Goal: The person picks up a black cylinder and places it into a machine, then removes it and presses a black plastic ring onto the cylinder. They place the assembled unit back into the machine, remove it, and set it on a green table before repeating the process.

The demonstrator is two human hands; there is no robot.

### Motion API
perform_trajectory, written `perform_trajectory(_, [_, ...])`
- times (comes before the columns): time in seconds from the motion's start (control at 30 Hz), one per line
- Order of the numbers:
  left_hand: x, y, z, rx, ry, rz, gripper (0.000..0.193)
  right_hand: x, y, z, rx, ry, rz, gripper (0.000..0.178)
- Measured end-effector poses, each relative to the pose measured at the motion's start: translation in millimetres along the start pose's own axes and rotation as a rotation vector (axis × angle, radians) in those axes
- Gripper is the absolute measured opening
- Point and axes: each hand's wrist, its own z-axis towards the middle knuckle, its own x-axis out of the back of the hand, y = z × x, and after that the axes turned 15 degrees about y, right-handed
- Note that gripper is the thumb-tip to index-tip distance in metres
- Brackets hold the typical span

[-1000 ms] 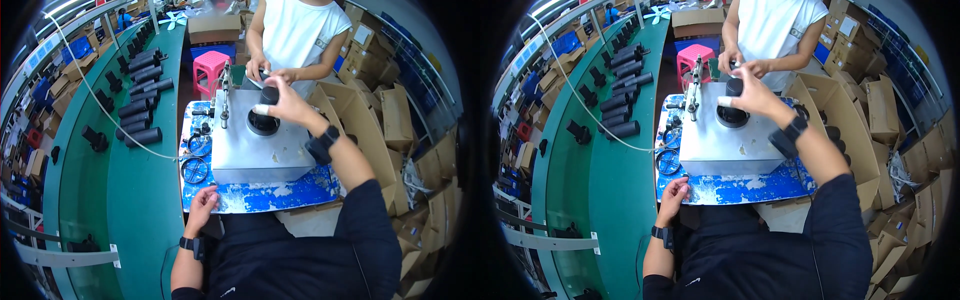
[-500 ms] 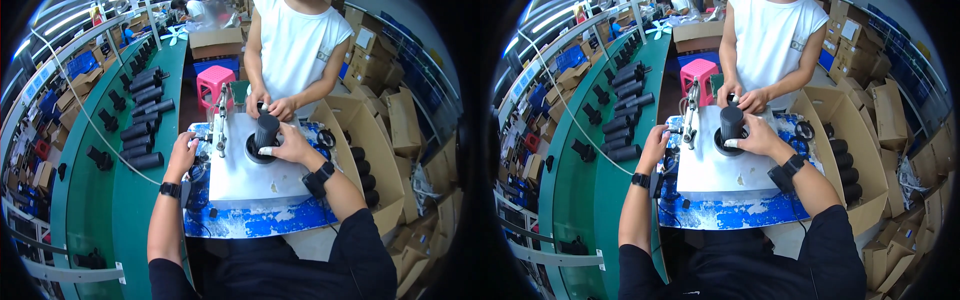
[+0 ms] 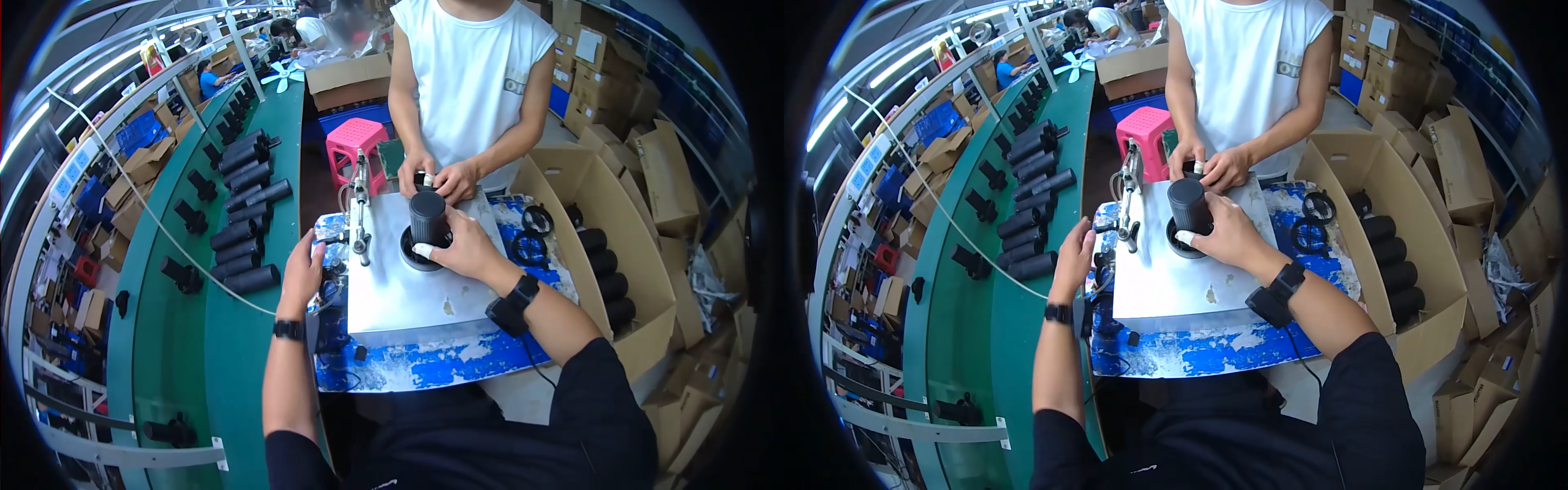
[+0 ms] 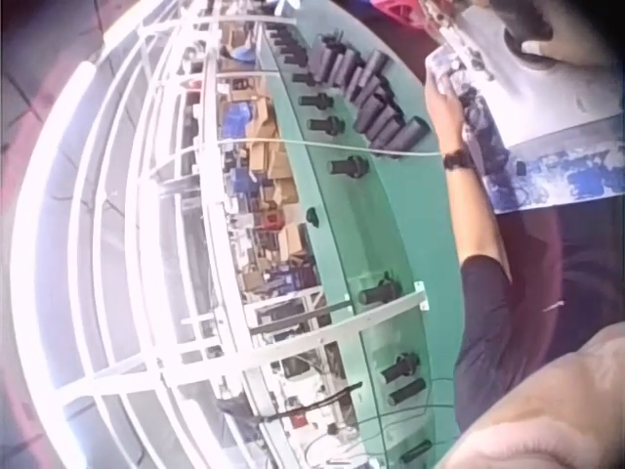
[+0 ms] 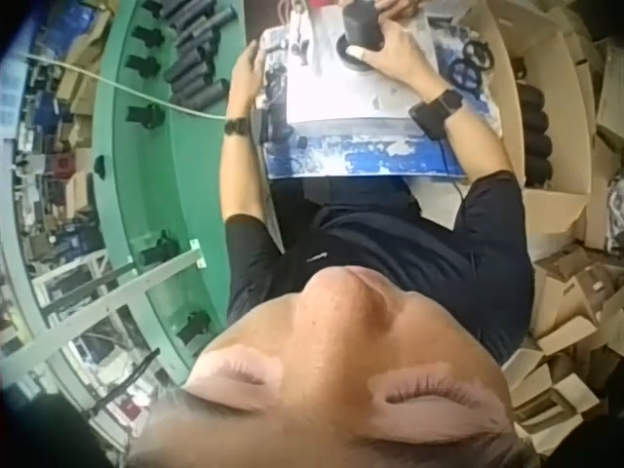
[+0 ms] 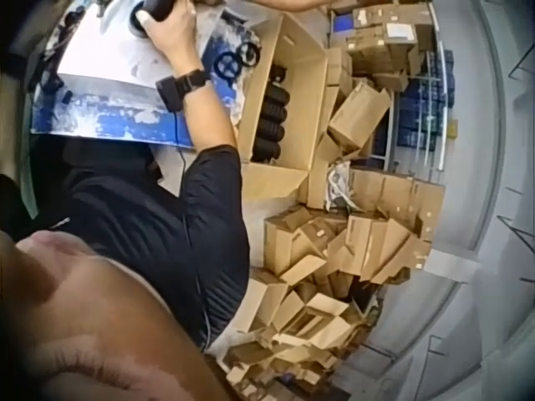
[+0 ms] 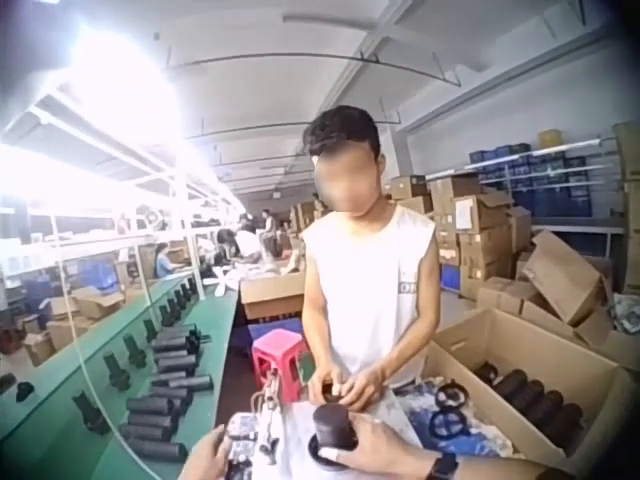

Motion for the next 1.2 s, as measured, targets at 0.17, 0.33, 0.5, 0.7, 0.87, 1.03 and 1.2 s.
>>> perform_trajectory(0.17, [77,105,-80,-0.038,0.087,-0.208,0.029,7,21,-1,0.024,0.048,-0.071,0.068])
perform_trajectory(0.33, [169,140,-182,0.062,0.12,-0.127,0.024,53,-49,50,0.101,0.369,0.622,0.056])
perform_trajectory(0.5, [201,157,-223,0.08,0.139,-0.248,0.042,51,-151,-17,0.548,-0.03,0.295,0.049])
perform_trajectory(0.7, [176,189,-235,-0.231,0.284,-0.009,0.083,-42,-161,-145,0.813,-0.001,0.214,0.048])
perform_trajectory(0.87, [184,177,-271,-0.212,0.326,-0.074,0.08,-61,-153,-185,0.76,0.18,0.312,0.048])
perform_trajectory(1.03, [180,174,-275,-0.219,0.409,-0.101,0.079,-65,-155,-184,0.687,0.132,0.36,0.051])
perform_trajectory(1.2, [178,172,-273,-0.231,0.416,-0.118,0.078,-64,-155,-184,0.653,0.116,0.39,0.055])
